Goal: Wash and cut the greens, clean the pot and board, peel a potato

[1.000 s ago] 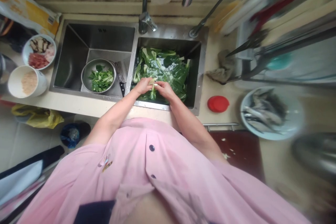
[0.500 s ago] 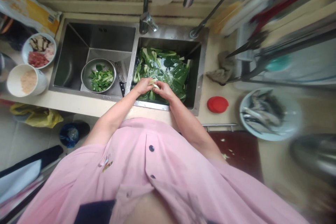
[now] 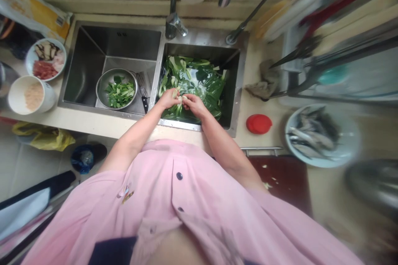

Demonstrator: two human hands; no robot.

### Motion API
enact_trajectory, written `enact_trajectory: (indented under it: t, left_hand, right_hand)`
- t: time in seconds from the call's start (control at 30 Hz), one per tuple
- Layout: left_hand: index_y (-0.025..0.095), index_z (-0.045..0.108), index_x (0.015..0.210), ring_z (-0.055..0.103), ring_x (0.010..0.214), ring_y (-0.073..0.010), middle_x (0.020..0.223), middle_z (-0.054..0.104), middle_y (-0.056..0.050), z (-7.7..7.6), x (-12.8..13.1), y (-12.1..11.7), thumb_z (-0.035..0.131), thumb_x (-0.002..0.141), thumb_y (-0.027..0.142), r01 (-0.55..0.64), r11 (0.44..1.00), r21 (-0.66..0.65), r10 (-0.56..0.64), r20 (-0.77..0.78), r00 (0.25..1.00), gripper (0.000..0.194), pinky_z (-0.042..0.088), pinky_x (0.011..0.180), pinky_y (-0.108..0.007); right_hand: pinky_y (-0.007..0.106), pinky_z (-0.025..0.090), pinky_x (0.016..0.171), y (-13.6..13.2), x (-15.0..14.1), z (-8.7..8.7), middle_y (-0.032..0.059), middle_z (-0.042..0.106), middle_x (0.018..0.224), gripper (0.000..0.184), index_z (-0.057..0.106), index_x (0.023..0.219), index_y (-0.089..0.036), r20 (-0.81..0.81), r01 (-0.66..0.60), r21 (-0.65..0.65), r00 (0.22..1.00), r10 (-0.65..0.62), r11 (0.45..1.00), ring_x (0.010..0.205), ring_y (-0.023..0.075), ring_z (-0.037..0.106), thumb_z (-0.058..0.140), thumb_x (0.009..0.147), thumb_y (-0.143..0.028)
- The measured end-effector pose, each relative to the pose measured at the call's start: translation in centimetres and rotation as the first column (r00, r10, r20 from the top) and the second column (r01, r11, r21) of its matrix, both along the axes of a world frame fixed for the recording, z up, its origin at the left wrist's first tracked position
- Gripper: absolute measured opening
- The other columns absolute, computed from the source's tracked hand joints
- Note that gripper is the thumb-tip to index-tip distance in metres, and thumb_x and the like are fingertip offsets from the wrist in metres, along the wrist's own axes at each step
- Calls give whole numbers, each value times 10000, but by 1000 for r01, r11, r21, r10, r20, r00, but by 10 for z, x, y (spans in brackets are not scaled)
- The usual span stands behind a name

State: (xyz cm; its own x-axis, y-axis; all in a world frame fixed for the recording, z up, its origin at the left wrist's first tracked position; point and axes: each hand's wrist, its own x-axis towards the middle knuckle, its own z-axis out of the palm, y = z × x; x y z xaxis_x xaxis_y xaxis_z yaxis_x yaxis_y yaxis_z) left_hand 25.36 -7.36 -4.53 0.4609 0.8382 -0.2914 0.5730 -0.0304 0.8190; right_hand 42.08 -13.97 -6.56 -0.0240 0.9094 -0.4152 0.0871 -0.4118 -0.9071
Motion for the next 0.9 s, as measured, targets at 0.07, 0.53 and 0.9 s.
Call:
enact_trajectory:
  t: [0.07, 0.53, 0.9]
  left_hand:
    - [143, 685, 854, 674, 792, -226, 780, 720, -46, -2, 0, 0, 739, 680, 144, -57, 998, -29, 54, -106, 993, 182, 525, 778, -316]
    - [135, 730, 784, 650, 756, -189, 743, 710, -10, -18, 0, 2, 754, 633, 195, 20, 977, -211, -20, 3, 1000, 164, 516, 760, -292]
    - [179, 662, 650, 709, 848, -331, 755, 719, -119, -20, 6, -3, 779, 623, 109, -65, 994, -92, 20, -426, 904, 139, 533, 821, -430]
  right_hand:
    - [319, 517, 710, 1, -1, -2, 53, 687, 808, 234, 690, 1018, -186, 274, -21, -34, 961, 30, 999, 728, 197, 625, 584, 904, -360]
    - [227, 485, 615, 1, -2, -7, -12, 648, 762, 227, 665, 1081, -207, 4, -39, -125, 999, 40, 991, 653, 125, 583, 657, 923, -369]
    - [432, 507, 1006, 3, 5, -41, 100, 688, 721, 195, 657, 635, -224, 544, -72, -70, 834, 98, 995, 1008, 318, 696, 771, 677, -72]
